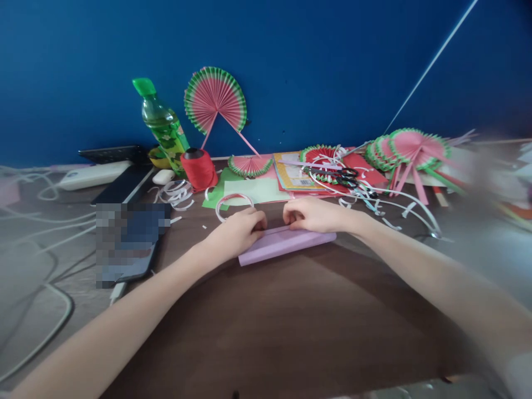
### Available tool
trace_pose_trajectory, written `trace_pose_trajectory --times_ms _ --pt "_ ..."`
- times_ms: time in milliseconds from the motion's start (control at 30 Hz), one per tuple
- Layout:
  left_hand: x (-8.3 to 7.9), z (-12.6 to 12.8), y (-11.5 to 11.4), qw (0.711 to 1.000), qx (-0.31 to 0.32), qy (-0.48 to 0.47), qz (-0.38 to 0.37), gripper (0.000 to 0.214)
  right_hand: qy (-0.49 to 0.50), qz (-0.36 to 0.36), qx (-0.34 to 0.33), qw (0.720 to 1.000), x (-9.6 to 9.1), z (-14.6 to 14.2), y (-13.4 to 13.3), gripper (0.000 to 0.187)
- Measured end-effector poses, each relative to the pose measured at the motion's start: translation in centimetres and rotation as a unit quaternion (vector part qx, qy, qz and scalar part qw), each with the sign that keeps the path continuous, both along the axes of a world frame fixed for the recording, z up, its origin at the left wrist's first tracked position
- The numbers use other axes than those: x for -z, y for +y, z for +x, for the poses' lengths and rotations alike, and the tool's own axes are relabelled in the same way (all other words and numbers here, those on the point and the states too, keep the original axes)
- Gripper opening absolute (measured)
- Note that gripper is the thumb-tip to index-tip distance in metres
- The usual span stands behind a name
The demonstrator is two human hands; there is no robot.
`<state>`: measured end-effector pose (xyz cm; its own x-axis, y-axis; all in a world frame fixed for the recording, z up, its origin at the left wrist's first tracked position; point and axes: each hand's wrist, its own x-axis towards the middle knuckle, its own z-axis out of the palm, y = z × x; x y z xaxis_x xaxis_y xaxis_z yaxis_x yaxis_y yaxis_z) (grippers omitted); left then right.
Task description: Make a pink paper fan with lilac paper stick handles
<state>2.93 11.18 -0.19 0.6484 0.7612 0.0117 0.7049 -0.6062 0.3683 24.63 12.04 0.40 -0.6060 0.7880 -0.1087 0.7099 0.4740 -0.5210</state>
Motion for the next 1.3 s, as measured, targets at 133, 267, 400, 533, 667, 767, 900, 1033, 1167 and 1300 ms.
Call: trace_pose_trajectory --times_ms 133,267,400,533,667,767,900,1033,1167,1300 --pt "-0.2 -0.1 -0.1 1.0 0.01 0.015 -0.009 0.008 -0.015 0.025 0.004 1.0 -0.2 -0.1 -0.3 0.003" --pt "-0.2 -0.2 -0.2 0.998 0.019 0.032 0.045 0.009 -0.007 0.064 -0.031 0.997 -0.3 -0.3 -0.6 0.008" --pt "-0.2 -0.3 -0.2 0.991 0.053 0.055 0.106 0.013 -0.009 0.11 -0.072 0.991 -0.3 -0.6 -0.7 0.014" --pt "-0.2 -0.5 -0.1 0.995 0.07 0.032 0.065 0.009 -0.008 0.099 -0.082 0.992 -0.3 -0.5 -0.6 0.014" --pt "-0.3 -0.5 0.0 0.999 0.048 0.009 0.005 0.007 0.01 -0.024 -0.043 0.999 -0.6 -0.1 -0.5 0.009" --pt "-0.1 -0.4 0.0 1.0 0.028 0.005 0.007 0.007 0.023 -0.135 -0.011 0.991 -0.8 0.0 -0.5 0.006" --pt "0.1 -0.3 0.0 1.0 0.014 0.009 0.013 0.008 0.004 -0.133 0.018 0.991 -1.0 -0.1 -0.6 0.008" --pt "-0.1 -0.1 0.0 1.0 -0.004 0.017 -0.001 0.007 -0.025 -0.057 0.007 0.998 -0.9 -0.2 -0.8 0.007" --pt "-0.3 0.2 -0.3 0.999 0.001 0.024 0.025 0.009 -0.036 0.002 -0.011 0.999 -0.8 -0.5 -0.9 0.007" --pt "-0.6 0.1 -0.5 0.999 0.026 0.024 0.039 0.01 -0.026 0.046 -0.029 0.998 -0.7 -0.7 -1.1 0.012"
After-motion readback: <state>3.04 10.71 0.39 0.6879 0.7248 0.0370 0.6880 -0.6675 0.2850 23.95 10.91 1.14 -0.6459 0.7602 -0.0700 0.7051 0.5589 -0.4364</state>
